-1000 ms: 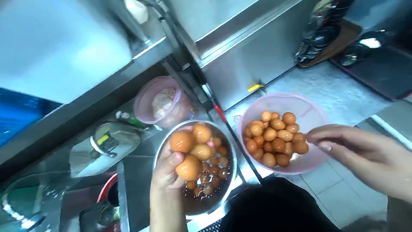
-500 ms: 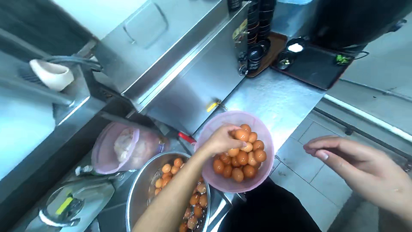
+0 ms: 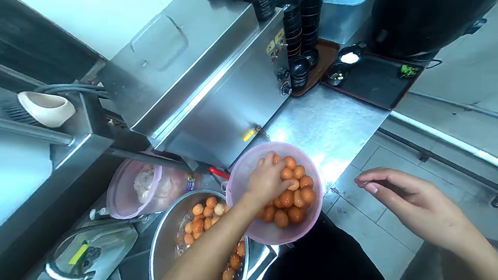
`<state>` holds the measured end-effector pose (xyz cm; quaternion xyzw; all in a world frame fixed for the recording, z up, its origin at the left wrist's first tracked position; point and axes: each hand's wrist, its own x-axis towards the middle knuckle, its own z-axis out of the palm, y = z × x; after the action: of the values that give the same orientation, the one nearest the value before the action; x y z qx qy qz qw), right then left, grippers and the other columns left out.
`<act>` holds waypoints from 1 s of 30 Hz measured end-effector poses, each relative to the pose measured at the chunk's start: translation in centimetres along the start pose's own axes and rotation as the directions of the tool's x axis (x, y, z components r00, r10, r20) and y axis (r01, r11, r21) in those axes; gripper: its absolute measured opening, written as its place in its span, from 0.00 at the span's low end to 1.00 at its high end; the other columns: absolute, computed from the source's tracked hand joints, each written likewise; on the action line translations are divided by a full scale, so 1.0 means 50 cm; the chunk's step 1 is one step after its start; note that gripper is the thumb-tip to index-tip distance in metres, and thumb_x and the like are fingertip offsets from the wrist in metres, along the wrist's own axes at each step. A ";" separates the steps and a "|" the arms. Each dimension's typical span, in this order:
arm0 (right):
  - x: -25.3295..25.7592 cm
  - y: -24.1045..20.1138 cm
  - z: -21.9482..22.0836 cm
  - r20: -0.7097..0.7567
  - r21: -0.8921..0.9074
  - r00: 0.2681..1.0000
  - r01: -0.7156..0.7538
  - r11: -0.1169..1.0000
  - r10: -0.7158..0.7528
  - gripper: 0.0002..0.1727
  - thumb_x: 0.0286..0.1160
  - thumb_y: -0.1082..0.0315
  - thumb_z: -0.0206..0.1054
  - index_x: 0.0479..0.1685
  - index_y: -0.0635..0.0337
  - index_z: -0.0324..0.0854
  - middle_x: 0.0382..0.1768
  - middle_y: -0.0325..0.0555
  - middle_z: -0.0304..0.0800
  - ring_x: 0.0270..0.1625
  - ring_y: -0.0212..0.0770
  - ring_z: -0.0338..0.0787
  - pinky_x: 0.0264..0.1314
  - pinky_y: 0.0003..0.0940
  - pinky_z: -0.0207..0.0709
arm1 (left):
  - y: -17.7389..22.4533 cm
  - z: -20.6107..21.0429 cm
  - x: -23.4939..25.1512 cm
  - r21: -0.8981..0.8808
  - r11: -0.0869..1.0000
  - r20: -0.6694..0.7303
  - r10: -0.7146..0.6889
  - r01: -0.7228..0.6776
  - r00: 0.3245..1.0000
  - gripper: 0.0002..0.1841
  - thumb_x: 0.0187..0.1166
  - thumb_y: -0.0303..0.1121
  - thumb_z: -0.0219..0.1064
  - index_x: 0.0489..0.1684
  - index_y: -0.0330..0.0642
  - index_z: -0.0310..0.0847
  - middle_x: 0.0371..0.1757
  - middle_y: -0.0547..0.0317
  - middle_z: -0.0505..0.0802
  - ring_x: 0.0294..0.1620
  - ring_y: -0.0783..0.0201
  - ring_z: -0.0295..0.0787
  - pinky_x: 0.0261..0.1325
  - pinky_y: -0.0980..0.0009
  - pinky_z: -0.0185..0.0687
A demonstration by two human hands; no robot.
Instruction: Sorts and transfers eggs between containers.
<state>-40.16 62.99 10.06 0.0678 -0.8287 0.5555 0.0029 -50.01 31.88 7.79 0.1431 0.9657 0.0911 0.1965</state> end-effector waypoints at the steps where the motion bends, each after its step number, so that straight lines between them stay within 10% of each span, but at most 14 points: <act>1: 0.005 -0.001 0.001 0.010 -0.005 1.000 0.004 1.000 -0.004 0.15 0.83 0.46 0.60 0.53 0.37 0.90 0.46 0.26 0.93 0.46 0.32 0.93 0.47 0.34 0.91 | 0.002 0.002 -0.004 0.002 1.000 -0.002 -0.007 0.007 1.000 0.34 0.66 0.61 0.78 0.73 0.61 0.83 0.86 0.53 0.71 0.78 0.46 0.74 0.64 0.47 0.85; 14: 0.032 -0.012 0.030 0.075 -0.057 0.997 0.038 0.998 -0.034 0.15 0.82 0.47 0.60 0.52 0.38 0.90 0.45 0.25 0.92 0.45 0.30 0.92 0.48 0.33 0.90 | -0.056 -0.050 -0.154 -0.132 0.990 -0.228 0.027 -0.058 0.973 0.27 0.72 0.51 0.78 0.72 0.59 0.84 0.82 0.54 0.77 0.80 0.50 0.76 0.73 0.46 0.81; 21: 0.028 -0.006 0.042 0.105 -0.068 0.991 0.088 0.994 -0.081 0.17 0.84 0.48 0.60 0.55 0.45 0.89 0.47 0.33 0.93 0.46 0.34 0.93 0.50 0.37 0.90 | -0.187 -0.068 -0.348 -0.474 0.875 -0.637 -0.265 -0.097 0.724 0.16 0.84 0.44 0.66 0.62 0.49 0.88 0.62 0.64 0.91 0.55 0.70 0.91 0.55 0.68 0.93; 26: 0.029 -0.033 0.049 0.199 -0.046 0.978 0.074 0.996 -0.063 0.17 0.84 0.63 0.59 0.55 0.69 0.84 0.48 0.50 0.92 0.48 0.36 0.92 0.56 0.36 0.88 | -0.368 0.060 -0.473 -0.540 0.633 -0.235 -0.746 0.555 0.623 0.16 0.86 0.45 0.65 0.59 0.44 0.87 0.50 0.50 0.94 0.49 0.52 0.93 0.56 0.43 0.88; 30: 0.036 -0.076 0.067 0.234 -0.050 0.969 0.095 0.994 -0.081 0.17 0.83 0.67 0.59 0.54 0.76 0.82 0.47 0.52 0.91 0.49 0.33 0.90 0.55 0.31 0.86 | -0.397 0.174 -0.505 -0.416 0.469 0.246 -0.766 0.779 0.593 0.20 0.84 0.49 0.65 0.60 0.43 0.88 0.53 0.44 0.94 0.57 0.44 0.92 0.65 0.36 0.82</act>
<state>-41.28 58.31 12.41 0.1686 -0.8362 0.5175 -0.0669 -28.97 6.34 4.21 -0.3605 0.8670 0.2284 0.2571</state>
